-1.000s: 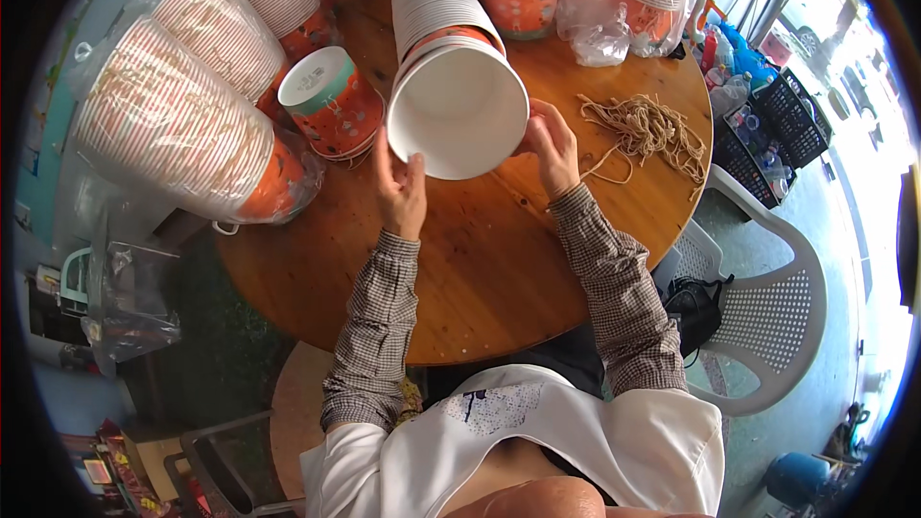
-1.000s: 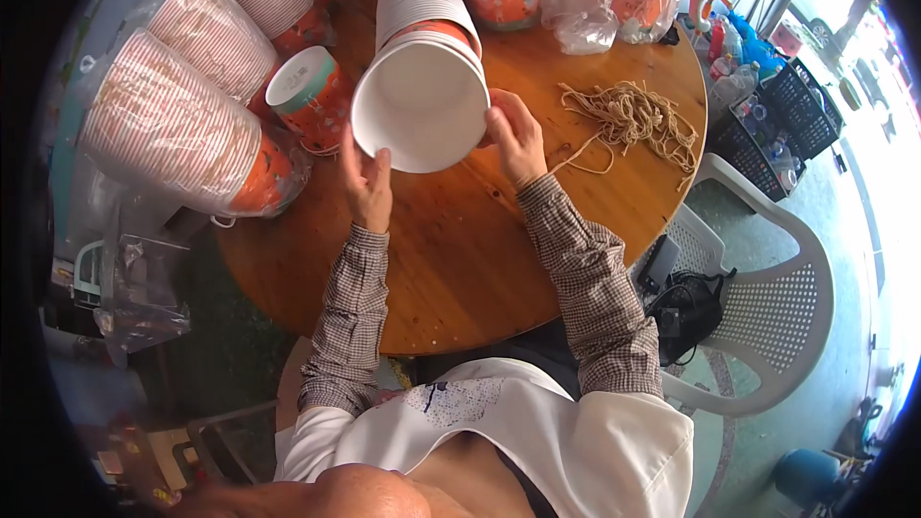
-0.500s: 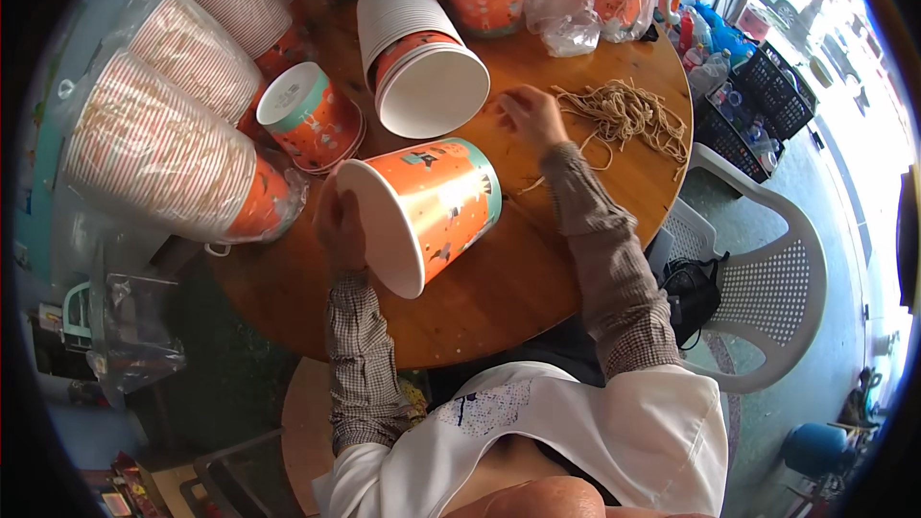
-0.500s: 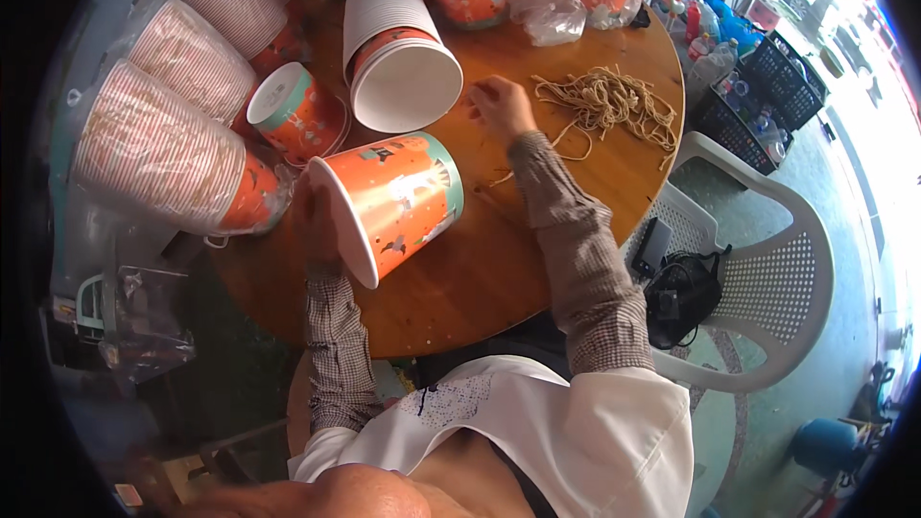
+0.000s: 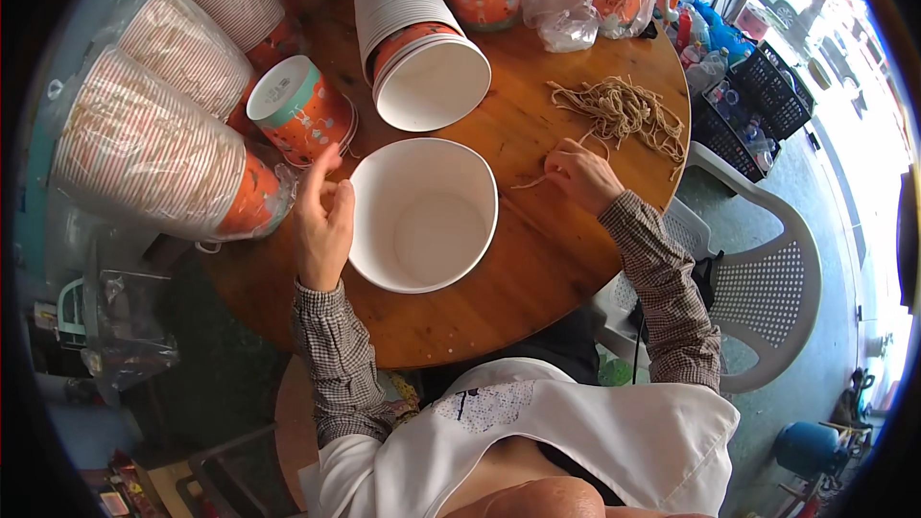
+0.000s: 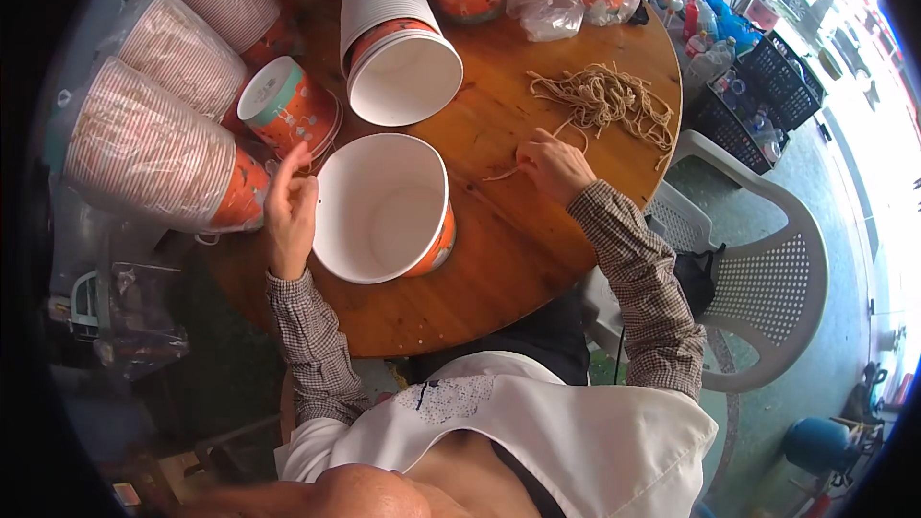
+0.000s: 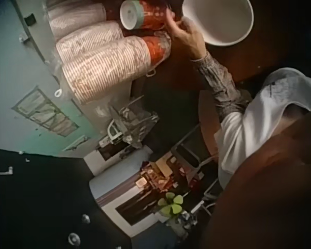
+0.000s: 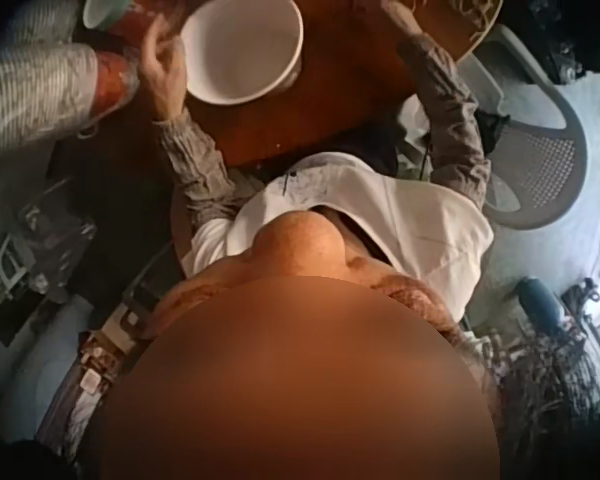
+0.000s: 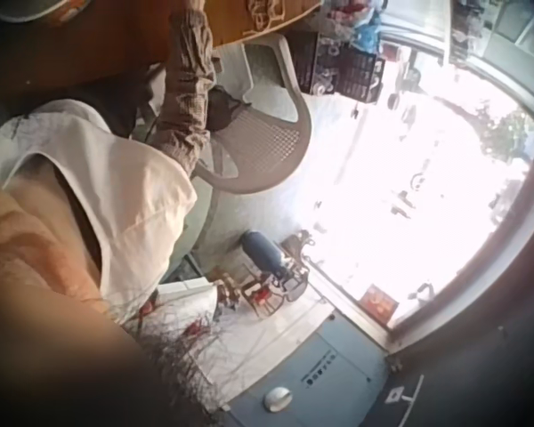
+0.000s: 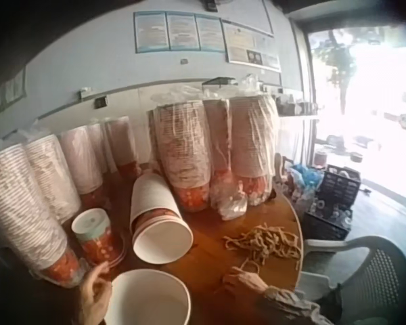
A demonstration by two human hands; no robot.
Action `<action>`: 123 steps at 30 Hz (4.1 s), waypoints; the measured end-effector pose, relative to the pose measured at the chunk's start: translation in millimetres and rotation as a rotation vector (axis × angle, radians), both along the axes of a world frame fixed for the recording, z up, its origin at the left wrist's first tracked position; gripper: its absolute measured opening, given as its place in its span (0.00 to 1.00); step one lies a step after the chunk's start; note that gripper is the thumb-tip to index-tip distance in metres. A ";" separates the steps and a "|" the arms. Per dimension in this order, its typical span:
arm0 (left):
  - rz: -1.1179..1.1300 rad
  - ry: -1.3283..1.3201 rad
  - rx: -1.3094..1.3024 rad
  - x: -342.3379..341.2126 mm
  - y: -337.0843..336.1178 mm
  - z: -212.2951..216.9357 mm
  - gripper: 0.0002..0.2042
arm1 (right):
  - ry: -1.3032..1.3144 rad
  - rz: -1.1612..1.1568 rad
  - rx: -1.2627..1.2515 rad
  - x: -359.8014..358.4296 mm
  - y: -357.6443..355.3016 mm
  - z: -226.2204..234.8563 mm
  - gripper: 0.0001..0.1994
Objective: Attaching string handles to small paper or plastic buckets.
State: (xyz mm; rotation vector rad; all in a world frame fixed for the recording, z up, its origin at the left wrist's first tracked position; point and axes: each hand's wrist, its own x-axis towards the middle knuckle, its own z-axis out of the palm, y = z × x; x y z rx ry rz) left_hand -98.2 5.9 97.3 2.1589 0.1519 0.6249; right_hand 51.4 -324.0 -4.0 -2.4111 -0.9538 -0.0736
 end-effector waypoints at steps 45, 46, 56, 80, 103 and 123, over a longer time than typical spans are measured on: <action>-0.737 0.252 -1.000 -94.5 -115.6 -57.3 0.03 | -0.055 -0.128 0.257 66.7 -67.4 -22.4 0.09; -0.770 0.277 -1.024 -103.6 -109.1 -55.6 0.03 | -0.076 -0.154 0.252 75.9 -73.2 -22.4 0.09; -0.640 0.133 0.080 -124.8 -86.1 -21.9 0.07 | -0.394 -0.174 0.225 26.8 -47.0 32.3 0.12; -0.205 0.074 -0.497 -106.8 -81.8 -43.3 0.11 | 1.058 0.049 0.922 -187.1 57.4 50.9 0.06; -0.084 -0.262 0.651 -30.5 -111.3 5.9 0.25 | 0.676 -0.091 1.280 -149.9 36.3 63.5 0.04; -0.056 -0.121 0.178 -46.6 -91.6 -6.4 0.05 | 0.398 0.085 1.190 -129.2 69.2 64.3 0.01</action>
